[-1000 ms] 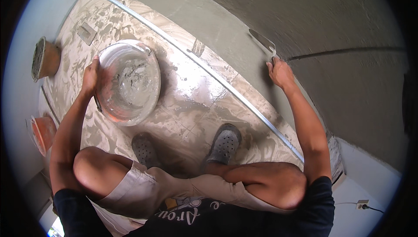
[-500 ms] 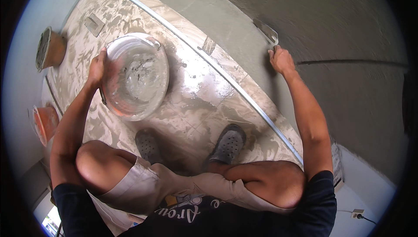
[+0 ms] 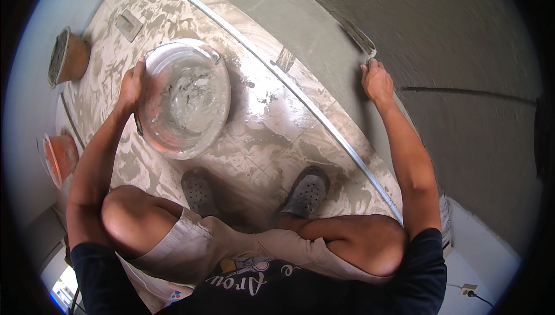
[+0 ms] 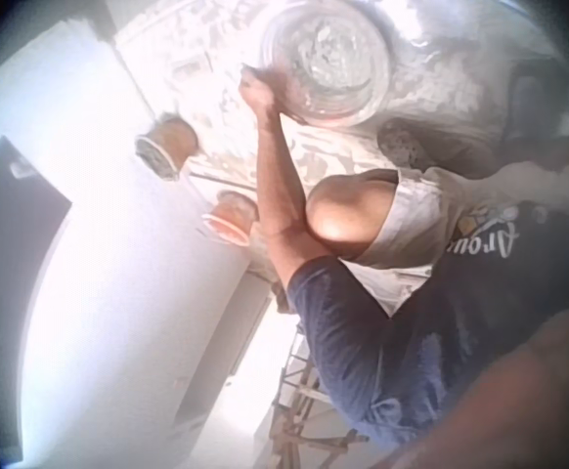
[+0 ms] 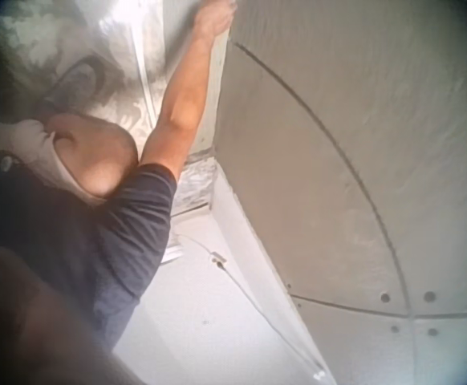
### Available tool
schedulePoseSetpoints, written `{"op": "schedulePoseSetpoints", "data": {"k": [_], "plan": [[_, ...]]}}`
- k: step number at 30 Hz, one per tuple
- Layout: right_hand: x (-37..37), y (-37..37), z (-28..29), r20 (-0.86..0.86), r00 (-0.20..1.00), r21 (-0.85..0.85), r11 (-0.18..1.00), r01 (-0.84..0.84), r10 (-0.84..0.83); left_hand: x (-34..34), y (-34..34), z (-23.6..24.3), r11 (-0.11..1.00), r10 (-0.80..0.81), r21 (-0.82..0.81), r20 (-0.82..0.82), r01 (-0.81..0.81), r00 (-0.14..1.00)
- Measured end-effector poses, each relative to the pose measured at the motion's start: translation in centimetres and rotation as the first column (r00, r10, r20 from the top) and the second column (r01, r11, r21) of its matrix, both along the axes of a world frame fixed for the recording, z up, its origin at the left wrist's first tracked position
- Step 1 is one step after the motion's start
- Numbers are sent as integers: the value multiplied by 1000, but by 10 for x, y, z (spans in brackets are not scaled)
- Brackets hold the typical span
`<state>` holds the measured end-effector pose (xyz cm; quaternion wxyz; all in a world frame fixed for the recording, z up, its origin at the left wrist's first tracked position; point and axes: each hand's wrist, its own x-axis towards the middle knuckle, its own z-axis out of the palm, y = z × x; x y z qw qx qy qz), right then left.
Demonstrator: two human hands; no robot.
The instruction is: The person scoops plaster from a bucket and applies it to a wall using a trowel. They repeatedly smooth the surface and work along a metal trim line.
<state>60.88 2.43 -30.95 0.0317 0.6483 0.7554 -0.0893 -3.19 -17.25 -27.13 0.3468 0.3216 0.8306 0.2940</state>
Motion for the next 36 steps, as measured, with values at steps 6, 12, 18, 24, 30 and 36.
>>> {"op": "schedulePoseSetpoints", "data": {"k": [6,12,18,24,30,36], "plan": [[-3,9,-11,-18,998,7,999,-54,54,-1,1,-7,999,34,40,18,-35,999],[-10,24,-8,10,1000,-142,990,13,-12,-1,0,-7,998,20,57,-22,-19,1000],[-6,10,-11,-11,1000,1,1000,13,-13,-1,1,-6,999,13,46,-27,-12,1000],[13,-2,-15,2,1000,-22,1000,-7,7,-2,1,-10,996,25,81,-27,-23,999],[22,-4,-13,40,998,-66,996,58,-56,-10,1,-5,999,-24,-45,-26,23,999],[40,-15,-9,-40,998,36,998,44,-43,-9,1,-4,999,-22,-43,-72,19,997]]}}
